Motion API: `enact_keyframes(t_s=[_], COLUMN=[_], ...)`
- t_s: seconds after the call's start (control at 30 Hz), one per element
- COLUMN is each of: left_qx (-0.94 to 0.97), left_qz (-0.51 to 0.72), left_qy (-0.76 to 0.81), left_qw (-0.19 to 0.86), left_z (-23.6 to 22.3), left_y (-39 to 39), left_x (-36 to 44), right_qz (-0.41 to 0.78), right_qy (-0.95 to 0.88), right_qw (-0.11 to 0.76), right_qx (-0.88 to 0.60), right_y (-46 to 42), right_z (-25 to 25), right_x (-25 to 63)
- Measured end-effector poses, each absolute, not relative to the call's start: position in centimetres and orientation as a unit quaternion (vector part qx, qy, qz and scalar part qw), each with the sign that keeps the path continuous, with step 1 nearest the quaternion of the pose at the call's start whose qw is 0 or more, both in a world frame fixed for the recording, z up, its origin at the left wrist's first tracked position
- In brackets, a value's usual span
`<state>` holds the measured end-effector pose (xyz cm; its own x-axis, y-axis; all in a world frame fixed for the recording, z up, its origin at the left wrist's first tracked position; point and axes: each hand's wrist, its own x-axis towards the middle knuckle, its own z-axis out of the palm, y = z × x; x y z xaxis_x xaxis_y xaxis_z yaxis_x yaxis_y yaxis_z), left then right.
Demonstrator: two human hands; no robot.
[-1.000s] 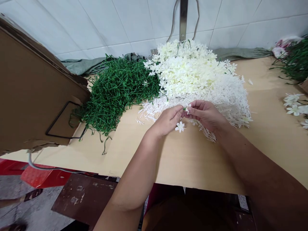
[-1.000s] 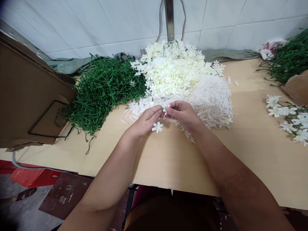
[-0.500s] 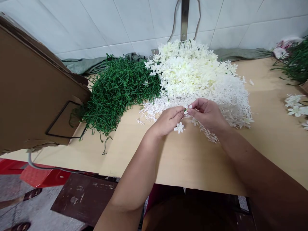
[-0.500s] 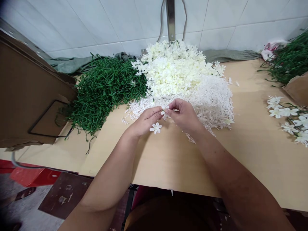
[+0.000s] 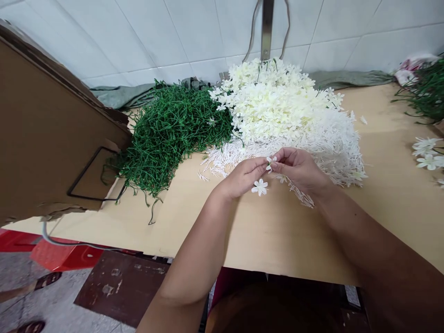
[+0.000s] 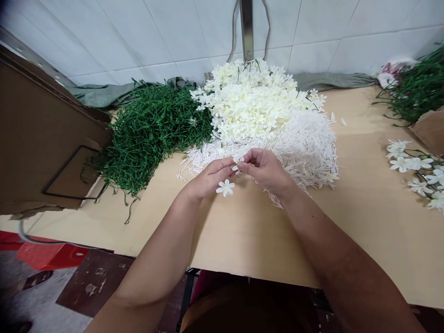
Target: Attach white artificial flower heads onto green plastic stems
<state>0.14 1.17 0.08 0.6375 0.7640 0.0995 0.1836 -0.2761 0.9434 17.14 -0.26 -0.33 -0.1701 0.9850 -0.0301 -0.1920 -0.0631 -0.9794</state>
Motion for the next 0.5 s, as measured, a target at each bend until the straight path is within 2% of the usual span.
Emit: enact_keyframes(t_s=[0.23, 0.5], left_qx=[0.762, 0.691], left_qz=[0.262, 0.333], left_qy=[0.341, 0.367], left_qw=[0.484, 0.526], left_z=[-0.1, -0.5], left_y=[1.0, 1.0], left_x=[0.2, 1.3], right_qz=[0.603, 0.667], right_qy=[-0.472, -0.409], right_qw=[0.480, 0.512], right_qx=[-0.428, -0.355], right_y=[0.0, 0.3], right_z=[-0.7, -0.7], right_x=[17.1, 17.6])
